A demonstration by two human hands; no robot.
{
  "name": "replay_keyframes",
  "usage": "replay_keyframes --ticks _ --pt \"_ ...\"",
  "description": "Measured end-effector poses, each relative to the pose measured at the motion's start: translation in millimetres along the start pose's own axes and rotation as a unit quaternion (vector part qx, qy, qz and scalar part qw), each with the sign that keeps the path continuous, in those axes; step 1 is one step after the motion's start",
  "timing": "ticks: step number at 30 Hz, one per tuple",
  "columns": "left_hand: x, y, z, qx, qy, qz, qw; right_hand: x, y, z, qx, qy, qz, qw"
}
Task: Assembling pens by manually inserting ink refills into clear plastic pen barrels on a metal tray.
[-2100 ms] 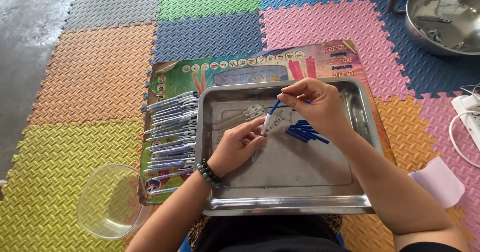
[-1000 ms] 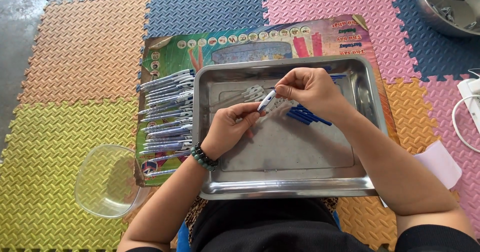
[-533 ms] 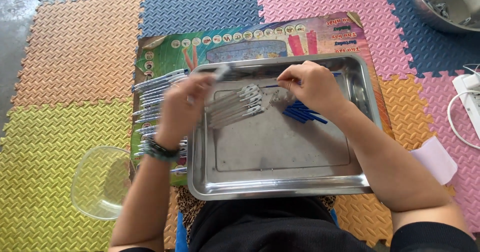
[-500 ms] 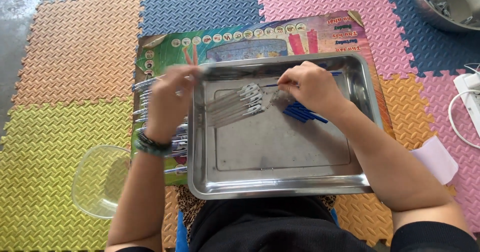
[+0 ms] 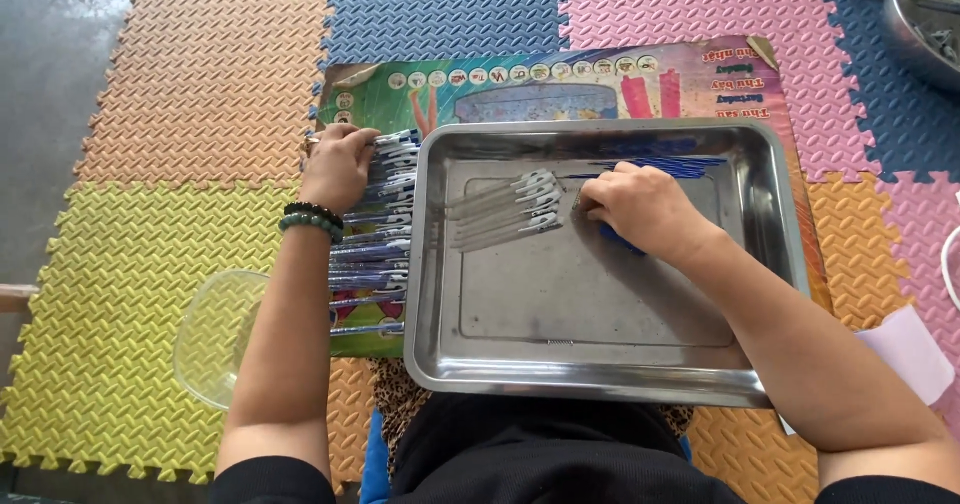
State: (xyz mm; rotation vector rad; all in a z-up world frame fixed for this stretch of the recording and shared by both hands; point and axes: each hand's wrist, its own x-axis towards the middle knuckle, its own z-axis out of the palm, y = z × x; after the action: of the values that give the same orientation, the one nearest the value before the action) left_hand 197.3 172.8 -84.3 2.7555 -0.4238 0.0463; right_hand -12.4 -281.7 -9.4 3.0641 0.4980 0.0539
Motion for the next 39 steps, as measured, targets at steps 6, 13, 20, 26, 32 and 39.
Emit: replay_keyframes --ticks 6,13,20,26,32,39 --pt "-10 28 -30 0.051 -0.080 -0.030 0.995 -2 -8 -27 -0.002 -0.020 0.009 1.000" --pt "-20 148 -44 -0.034 0.179 0.239 0.954 -12 28 -44 0.097 0.002 0.067 0.993" --pt "-39 214 1 0.086 -0.087 0.211 0.970 -14 22 -58 0.173 0.023 0.122 0.977" --pt "-56 215 -6 0.082 -0.105 0.174 0.976 -14 11 -69 0.277 0.123 0.128 0.944" --pt "-89 237 -43 -0.242 -0.091 0.154 0.954 -14 -9 -86 0.422 0.222 0.129 0.869" --pt "-108 247 -43 -0.393 -0.154 0.103 0.901 -17 -20 -84 0.508 0.192 0.114 0.832"
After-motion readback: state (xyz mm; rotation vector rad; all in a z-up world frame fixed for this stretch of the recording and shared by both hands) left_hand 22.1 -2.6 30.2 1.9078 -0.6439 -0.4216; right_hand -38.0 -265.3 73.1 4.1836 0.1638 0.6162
